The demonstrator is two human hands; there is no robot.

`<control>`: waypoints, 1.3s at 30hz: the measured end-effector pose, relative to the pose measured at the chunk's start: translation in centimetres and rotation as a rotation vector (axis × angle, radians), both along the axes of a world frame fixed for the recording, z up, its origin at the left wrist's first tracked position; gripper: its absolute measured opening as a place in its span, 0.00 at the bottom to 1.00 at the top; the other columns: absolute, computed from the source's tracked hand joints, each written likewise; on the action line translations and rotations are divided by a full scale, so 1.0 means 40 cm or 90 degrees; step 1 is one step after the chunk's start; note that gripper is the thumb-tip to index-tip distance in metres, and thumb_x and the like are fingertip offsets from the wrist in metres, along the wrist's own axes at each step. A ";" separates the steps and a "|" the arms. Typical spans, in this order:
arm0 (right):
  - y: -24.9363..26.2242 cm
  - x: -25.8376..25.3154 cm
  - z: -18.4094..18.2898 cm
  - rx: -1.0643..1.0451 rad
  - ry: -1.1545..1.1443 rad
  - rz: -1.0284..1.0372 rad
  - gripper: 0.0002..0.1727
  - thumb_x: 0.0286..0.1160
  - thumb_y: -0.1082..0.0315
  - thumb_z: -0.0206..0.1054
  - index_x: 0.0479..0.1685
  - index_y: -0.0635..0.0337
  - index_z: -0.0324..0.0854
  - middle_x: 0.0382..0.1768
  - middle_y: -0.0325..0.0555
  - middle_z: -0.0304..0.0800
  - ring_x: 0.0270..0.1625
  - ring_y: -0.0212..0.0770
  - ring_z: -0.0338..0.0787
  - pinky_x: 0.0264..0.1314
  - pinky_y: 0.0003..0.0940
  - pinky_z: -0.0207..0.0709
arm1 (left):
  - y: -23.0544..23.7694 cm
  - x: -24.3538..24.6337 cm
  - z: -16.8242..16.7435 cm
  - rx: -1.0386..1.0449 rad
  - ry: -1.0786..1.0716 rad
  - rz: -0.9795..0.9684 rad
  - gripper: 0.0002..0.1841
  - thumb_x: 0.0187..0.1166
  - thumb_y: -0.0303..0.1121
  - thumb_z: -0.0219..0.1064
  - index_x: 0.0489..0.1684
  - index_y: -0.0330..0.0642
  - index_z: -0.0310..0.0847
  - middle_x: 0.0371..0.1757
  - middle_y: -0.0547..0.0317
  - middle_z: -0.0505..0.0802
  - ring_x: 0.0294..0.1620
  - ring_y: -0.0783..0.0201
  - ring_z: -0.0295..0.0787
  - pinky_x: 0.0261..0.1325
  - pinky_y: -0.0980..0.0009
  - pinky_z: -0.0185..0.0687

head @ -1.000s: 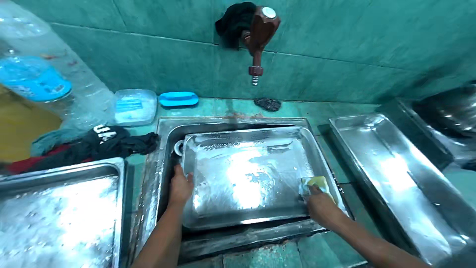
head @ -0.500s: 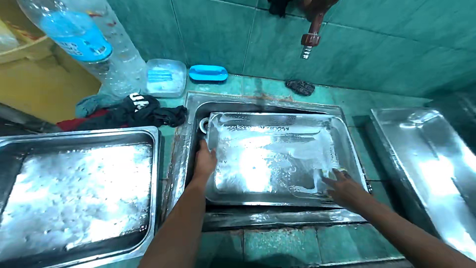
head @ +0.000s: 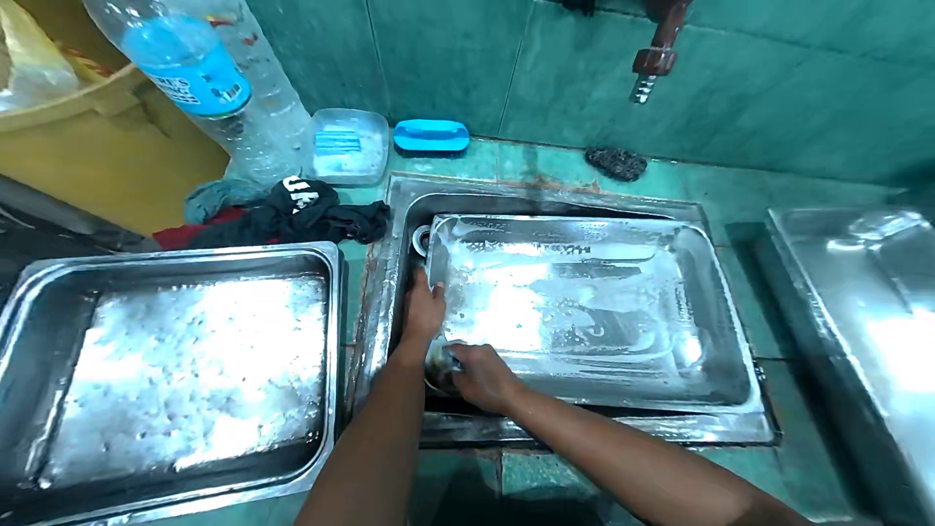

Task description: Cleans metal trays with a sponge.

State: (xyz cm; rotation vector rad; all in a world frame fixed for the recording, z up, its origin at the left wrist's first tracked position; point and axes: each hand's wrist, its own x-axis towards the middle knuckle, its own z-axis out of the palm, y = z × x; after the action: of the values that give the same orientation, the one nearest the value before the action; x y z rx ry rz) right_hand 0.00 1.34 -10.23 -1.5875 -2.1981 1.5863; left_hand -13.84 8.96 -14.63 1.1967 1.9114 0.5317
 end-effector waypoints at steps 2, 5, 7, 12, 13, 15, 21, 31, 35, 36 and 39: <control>-0.012 -0.024 -0.036 -0.021 0.081 -0.188 0.16 0.79 0.71 0.68 0.63 0.61 0.86 0.50 0.54 0.94 0.53 0.47 0.94 0.62 0.50 0.85 | 0.001 -0.004 0.001 0.010 -0.043 0.014 0.29 0.96 0.40 0.50 0.91 0.33 0.55 0.78 0.27 0.78 0.82 0.36 0.74 0.84 0.40 0.65; 0.008 -0.060 -0.070 0.000 0.097 -0.313 0.21 0.75 0.74 0.70 0.68 0.61 0.80 0.53 0.56 0.93 0.56 0.50 0.93 0.64 0.53 0.85 | 0.001 -0.006 0.002 0.025 -0.101 0.041 0.30 0.97 0.45 0.42 0.91 0.34 0.55 0.84 0.30 0.74 0.87 0.39 0.68 0.88 0.41 0.58; 0.042 -0.069 -0.093 0.080 0.098 -0.294 0.27 0.75 0.78 0.66 0.77 0.63 0.72 0.57 0.62 0.91 0.59 0.55 0.92 0.64 0.56 0.85 | 0.001 -0.007 -0.003 0.041 -0.140 0.064 0.32 0.97 0.49 0.38 0.91 0.35 0.58 0.87 0.34 0.71 0.90 0.42 0.64 0.90 0.42 0.54; 0.277 -0.091 -0.149 0.306 0.076 -0.227 0.31 0.72 0.81 0.66 0.79 0.69 0.69 0.79 0.73 0.70 0.73 0.66 0.84 0.73 0.56 0.82 | -0.001 -0.003 -0.020 0.067 -0.162 0.075 0.32 0.97 0.50 0.37 0.90 0.37 0.61 0.84 0.36 0.75 0.87 0.44 0.69 0.89 0.43 0.58; 0.330 -0.094 -0.160 0.372 0.048 -0.200 0.30 0.71 0.80 0.68 0.77 0.66 0.72 0.79 0.73 0.69 0.72 0.65 0.85 0.71 0.55 0.83 | 0.003 -0.003 -0.019 0.057 -0.135 0.066 0.31 0.97 0.49 0.39 0.90 0.37 0.61 0.82 0.34 0.77 0.84 0.41 0.72 0.86 0.41 0.61; 0.411 -0.085 -0.170 0.520 -0.024 -0.125 0.26 0.67 0.79 0.71 0.69 0.59 0.82 0.75 0.69 0.78 0.75 0.66 0.81 0.74 0.62 0.77 | 0.012 -0.001 -0.008 0.026 -0.081 0.051 0.28 0.96 0.45 0.48 0.90 0.38 0.60 0.74 0.30 0.83 0.77 0.37 0.79 0.80 0.38 0.68; 0.425 0.149 -0.106 0.570 -0.216 -0.071 0.28 0.69 0.80 0.70 0.70 0.48 0.86 0.76 0.64 0.80 0.74 0.71 0.81 0.71 0.73 0.70 | 0.006 0.003 -0.005 0.015 -0.036 0.032 0.29 0.95 0.41 0.53 0.90 0.35 0.58 0.74 0.29 0.82 0.78 0.36 0.79 0.82 0.39 0.68; 0.220 0.591 -0.108 0.412 -0.423 -0.258 0.36 0.71 0.77 0.71 0.83 0.71 0.67 0.84 0.78 0.64 0.85 0.79 0.65 0.84 0.73 0.62 | 0.014 0.002 0.004 -0.013 -0.004 0.004 0.30 0.95 0.42 0.51 0.91 0.35 0.54 0.70 0.25 0.84 0.73 0.32 0.82 0.77 0.36 0.73; 0.177 0.218 -0.155 0.371 -0.267 -0.128 0.40 0.72 0.67 0.72 0.87 0.69 0.64 0.86 0.71 0.66 0.91 0.68 0.59 0.95 0.63 0.47 | 0.011 0.000 0.001 -0.009 0.008 -0.007 0.29 0.95 0.43 0.51 0.89 0.36 0.57 0.69 0.25 0.84 0.73 0.32 0.83 0.76 0.35 0.73; 0.163 0.133 -0.162 0.352 -0.216 -0.089 0.41 0.69 0.68 0.74 0.87 0.68 0.65 0.86 0.69 0.66 0.93 0.66 0.58 0.96 0.62 0.45 | 0.009 -0.002 -0.003 -0.001 0.008 -0.009 0.29 0.95 0.43 0.51 0.88 0.35 0.58 0.69 0.24 0.84 0.73 0.32 0.82 0.76 0.35 0.73; 0.094 0.016 -0.119 0.266 -0.142 0.031 0.38 0.69 0.71 0.77 0.84 0.60 0.71 0.88 0.64 0.64 0.90 0.69 0.61 0.89 0.65 0.60 | 0.005 -0.004 -0.004 0.013 0.000 -0.009 0.29 0.95 0.43 0.51 0.87 0.30 0.59 0.73 0.23 0.81 0.76 0.31 0.79 0.79 0.35 0.69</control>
State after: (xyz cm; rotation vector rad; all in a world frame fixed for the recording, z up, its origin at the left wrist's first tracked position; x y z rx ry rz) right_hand 0.65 5.08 -14.99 -1.6482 -2.4795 0.9024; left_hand -14.01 9.15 -14.79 1.2220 1.9012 0.5449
